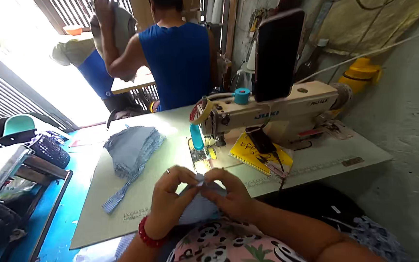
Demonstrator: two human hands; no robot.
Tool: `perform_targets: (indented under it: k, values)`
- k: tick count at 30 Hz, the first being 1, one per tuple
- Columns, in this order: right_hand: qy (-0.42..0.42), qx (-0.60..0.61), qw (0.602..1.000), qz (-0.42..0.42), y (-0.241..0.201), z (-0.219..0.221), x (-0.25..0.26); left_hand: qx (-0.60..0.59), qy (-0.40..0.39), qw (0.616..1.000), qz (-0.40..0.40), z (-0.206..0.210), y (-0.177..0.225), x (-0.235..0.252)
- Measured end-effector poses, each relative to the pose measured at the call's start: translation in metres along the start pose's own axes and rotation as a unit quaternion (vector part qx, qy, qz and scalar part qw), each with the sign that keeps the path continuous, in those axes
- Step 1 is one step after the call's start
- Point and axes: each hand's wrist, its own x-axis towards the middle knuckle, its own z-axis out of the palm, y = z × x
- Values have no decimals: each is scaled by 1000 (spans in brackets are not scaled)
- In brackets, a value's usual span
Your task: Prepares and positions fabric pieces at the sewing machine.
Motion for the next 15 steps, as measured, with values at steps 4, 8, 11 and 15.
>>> perform_targets:
  k: [4, 8, 11, 15]
  values:
    - [-7, -41, 999, 15, -1, 0, 13, -61, 55, 995, -63, -3, 2, 10]
    - [-63, -144, 987, 45, 4, -1, 13, -85, 87, 990, -73, -10, 5, 14]
    - [-74, -170, 980, 70, 16, -6, 4, -90, 119, 987, -64, -18, 9, 14]
    - [-47, -111, 988, 97, 22, -27, -2, -105, 168, 978, -66, -29, 8, 12]
